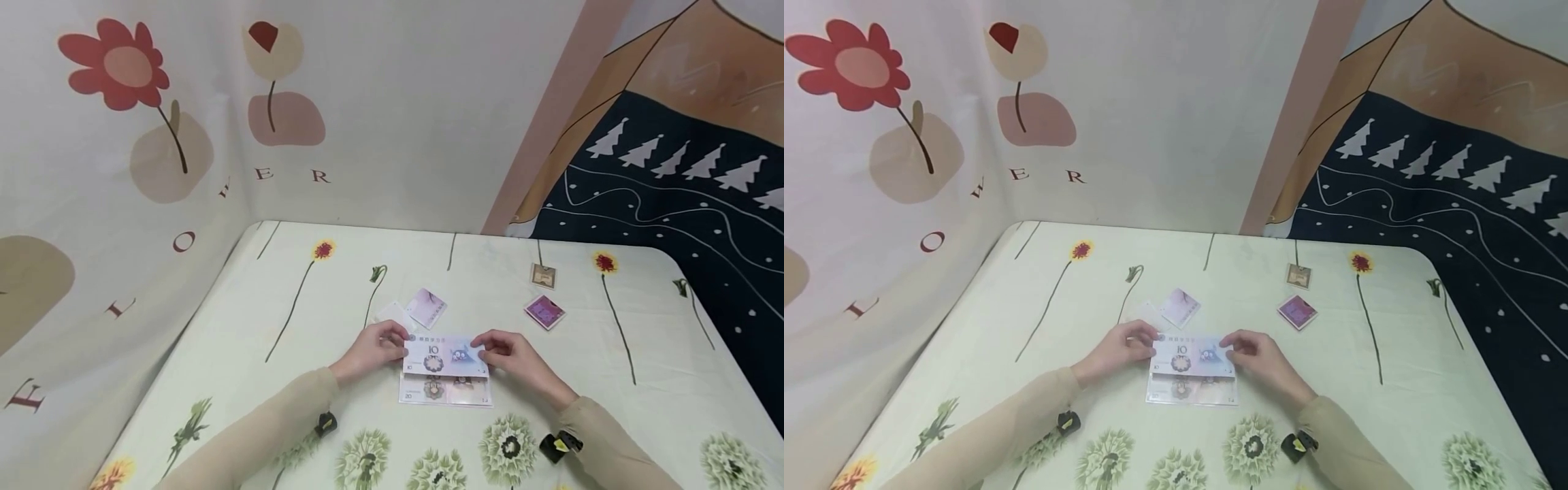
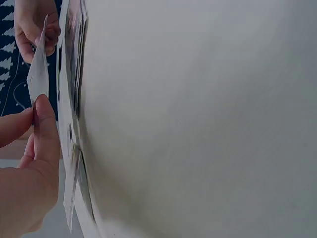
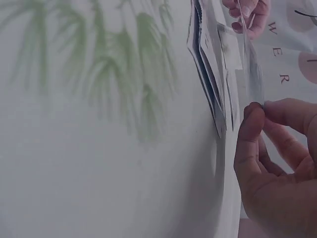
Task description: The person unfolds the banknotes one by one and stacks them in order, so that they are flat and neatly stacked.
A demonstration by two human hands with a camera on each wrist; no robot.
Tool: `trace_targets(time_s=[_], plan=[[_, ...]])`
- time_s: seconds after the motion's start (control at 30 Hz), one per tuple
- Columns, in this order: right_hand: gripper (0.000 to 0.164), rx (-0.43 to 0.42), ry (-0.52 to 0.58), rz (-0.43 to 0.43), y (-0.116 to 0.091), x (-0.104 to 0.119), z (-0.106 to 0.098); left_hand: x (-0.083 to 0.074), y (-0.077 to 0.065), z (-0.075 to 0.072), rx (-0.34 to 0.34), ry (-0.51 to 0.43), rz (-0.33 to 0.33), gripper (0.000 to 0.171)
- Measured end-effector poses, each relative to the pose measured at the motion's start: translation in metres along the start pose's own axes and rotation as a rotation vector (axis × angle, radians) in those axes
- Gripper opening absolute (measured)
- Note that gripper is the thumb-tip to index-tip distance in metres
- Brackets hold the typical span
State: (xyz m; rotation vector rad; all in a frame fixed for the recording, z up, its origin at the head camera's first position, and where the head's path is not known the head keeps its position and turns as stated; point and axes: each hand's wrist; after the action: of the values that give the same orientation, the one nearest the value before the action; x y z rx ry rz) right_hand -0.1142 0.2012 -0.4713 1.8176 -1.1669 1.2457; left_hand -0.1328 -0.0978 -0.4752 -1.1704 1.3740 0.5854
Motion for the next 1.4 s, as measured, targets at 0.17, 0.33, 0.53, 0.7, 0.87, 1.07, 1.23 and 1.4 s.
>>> trace_targets(time_s=[0.17,0.33,0.53,0.7,0.87,1.07,1.23,1.4], plan=[[0.024,0.039,-0.076,0.008,-0.007,0.002,-0.002,0.003,-0.008,0.007,0.032,0.026,-0.017,0.021],[0.022,0.068,-0.113,-0.010,-0.016,0.002,0.001,0.003,-0.017,0.012,0.043,0.105,-0.001,0.019],[0.021,0.062,-0.154,-0.032,-0.022,0.004,0.009,0.005,-0.018,0.014,0.046,0.165,0.022,0.020],[0.022,0.063,-0.216,-0.043,-0.022,0.004,0.012,0.003,-0.020,0.015,0.057,0.188,0.011,0.020],[0.022,0.071,-0.249,-0.080,-0.021,0.005,0.014,0.004,-0.022,0.014,0.067,0.201,0.000,0.019],[0.021,0.085,-0.285,-0.097,-0.020,0.003,0.017,0.003,-0.022,0.015,0.055,0.208,-0.009,0.019],[0.020,0.092,-0.310,-0.088,-0.019,0.004,0.018,0.003,-0.021,0.015,0.032,0.201,-0.026,0.017],[0.020,0.072,-0.321,-0.073,-0.021,0.005,0.020,0.005,-0.020,0.015,0.012,0.175,-0.047,0.016]])
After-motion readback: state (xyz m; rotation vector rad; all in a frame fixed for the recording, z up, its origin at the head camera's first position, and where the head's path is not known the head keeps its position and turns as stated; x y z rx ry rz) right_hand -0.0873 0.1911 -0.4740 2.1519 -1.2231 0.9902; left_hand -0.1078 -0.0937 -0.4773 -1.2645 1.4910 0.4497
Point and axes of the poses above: each hand's wrist, its own y-axis towards the middle knuckle, its own z-axis out of the palm, x = y × z, and after that the axes turned 9 degrees about -z, right-handed
